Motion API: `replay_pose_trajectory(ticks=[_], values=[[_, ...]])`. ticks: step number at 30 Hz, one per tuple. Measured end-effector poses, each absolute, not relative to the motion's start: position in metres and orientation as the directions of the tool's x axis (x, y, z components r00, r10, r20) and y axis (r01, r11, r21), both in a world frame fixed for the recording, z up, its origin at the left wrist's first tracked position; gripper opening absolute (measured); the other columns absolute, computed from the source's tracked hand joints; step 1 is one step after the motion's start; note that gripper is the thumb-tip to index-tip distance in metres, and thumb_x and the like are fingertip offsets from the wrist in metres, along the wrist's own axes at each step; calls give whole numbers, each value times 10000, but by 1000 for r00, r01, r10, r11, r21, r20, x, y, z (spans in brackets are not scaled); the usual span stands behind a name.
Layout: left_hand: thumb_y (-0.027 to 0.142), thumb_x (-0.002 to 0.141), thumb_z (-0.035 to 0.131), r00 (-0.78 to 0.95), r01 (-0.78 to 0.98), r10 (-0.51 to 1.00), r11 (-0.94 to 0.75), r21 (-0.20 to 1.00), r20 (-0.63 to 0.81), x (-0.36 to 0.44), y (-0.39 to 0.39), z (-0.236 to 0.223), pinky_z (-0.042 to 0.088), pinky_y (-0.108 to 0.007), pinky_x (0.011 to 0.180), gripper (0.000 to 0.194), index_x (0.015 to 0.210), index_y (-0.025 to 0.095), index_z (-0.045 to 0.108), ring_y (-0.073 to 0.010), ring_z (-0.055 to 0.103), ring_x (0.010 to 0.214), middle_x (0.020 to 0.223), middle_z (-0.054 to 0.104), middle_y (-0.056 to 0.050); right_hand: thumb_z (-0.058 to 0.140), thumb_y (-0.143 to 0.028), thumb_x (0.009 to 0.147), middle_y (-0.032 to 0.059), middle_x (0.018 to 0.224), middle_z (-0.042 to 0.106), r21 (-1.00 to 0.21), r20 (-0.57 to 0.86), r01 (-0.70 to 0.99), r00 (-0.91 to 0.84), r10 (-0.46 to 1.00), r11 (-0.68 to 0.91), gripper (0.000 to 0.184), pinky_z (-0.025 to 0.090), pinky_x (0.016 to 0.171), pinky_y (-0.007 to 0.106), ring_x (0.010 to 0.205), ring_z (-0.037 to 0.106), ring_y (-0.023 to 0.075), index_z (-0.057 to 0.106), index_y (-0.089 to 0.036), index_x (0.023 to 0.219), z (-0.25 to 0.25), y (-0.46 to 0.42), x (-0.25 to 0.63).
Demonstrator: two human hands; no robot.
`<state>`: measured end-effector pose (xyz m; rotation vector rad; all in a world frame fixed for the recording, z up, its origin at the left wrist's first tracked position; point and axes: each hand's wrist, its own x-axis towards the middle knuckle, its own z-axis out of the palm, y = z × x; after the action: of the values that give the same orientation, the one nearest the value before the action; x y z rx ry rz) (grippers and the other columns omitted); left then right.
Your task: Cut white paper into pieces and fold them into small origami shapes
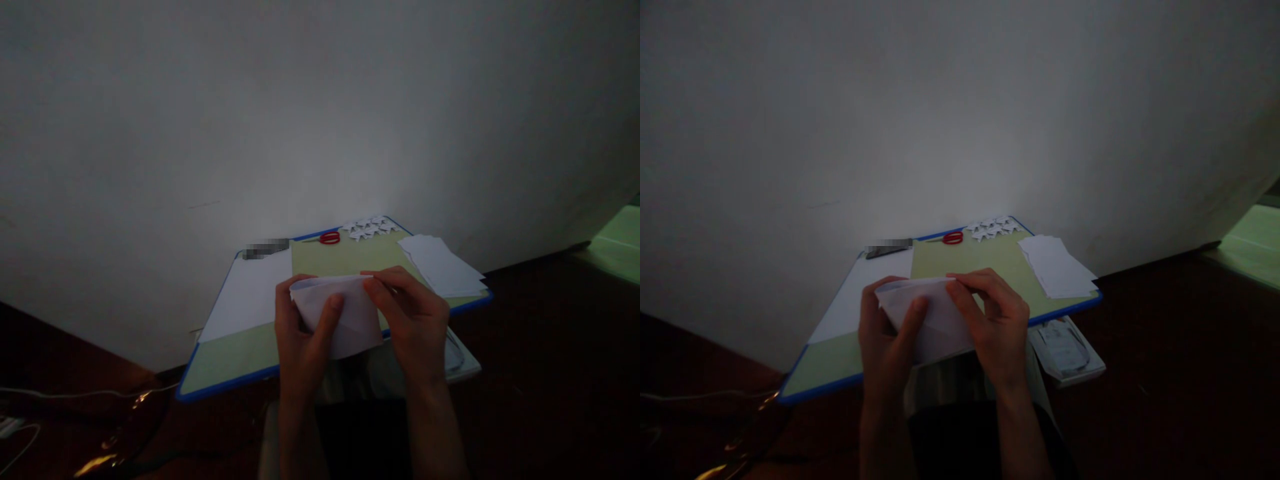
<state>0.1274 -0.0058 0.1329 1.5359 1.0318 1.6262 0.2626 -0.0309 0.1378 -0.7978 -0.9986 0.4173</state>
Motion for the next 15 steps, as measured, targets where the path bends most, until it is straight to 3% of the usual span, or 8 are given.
replay_pose_trajectory(ticks=[9,15], values=[[447,847,820,-80,-18,837,-544,839,541,127,-6,136,500,-196,576,377,1090,231,627,-132,632,703,863,654,9,761,-223,907,-17,842,774,-755,605,145,530,594,640,61,577,717,289,786,704,160,780,-262,865,138,-29,264],[439,927,749,-136,-78,807,-587,806,575,119,-3,133,521,-224,653,233,975,212,733,-153,667,761,862,715,-18,745,-238,912,-11,834,775,-749,620,165,517,590,642,65,576,706,293,785,710,169,784,-265,867,136,-29,264]])
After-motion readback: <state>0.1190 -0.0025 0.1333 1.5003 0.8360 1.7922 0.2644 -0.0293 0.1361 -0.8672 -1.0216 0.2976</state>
